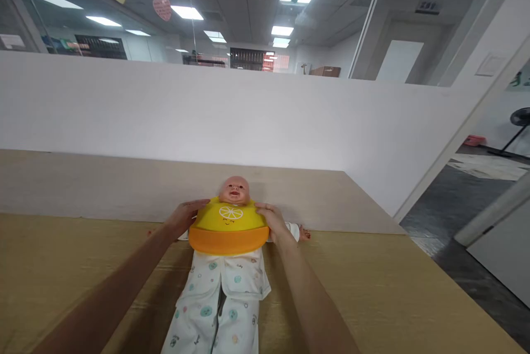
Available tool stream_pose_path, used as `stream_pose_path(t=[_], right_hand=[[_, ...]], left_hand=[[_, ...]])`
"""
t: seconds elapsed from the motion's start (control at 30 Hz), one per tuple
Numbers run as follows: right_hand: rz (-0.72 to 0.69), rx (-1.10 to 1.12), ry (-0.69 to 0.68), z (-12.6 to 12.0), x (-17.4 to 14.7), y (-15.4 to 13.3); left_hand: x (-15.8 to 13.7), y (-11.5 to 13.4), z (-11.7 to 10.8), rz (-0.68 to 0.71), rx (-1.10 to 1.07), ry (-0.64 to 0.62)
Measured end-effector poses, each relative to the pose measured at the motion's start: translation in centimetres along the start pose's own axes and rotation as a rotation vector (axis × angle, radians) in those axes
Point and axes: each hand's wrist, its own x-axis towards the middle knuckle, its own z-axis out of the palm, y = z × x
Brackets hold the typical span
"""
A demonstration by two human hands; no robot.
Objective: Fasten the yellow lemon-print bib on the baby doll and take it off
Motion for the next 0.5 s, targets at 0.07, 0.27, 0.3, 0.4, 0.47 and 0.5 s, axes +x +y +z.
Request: stream_pose_path(t=[0.07,0.27,0.3,0.4,0.47,0.5], right_hand=[[-0.008,0.014,0.023,0.4,0.7,-0.4],[-0.064,-0.058,0.109,0.4,2.5,0.8],[-0.074,-0.078,0.121,0.3,2.6,1.1],[-0.123,-0.143,0.137,-0.3,2.6,1.8],[-0.164,-0.183,0.139,-0.7,2.2,1.9],[-0.187,-0.204,0.144,-0.9,1.8,1.9]], left_hand=[[0.5,0.4,0.4,0.028,0.017,0.026],[1.4,0.0,1.2,0.015,0.084,0.103],[1.3,-0.2,1.2,0.008,0.095,0.106],[0.8,-0.5,1.0,0.005,0.123,0.105],[0.2,-0.6,0.8,0.033,0.147,0.107],[-0.2,-0.6,0.6,0.050,0.156,0.111]])
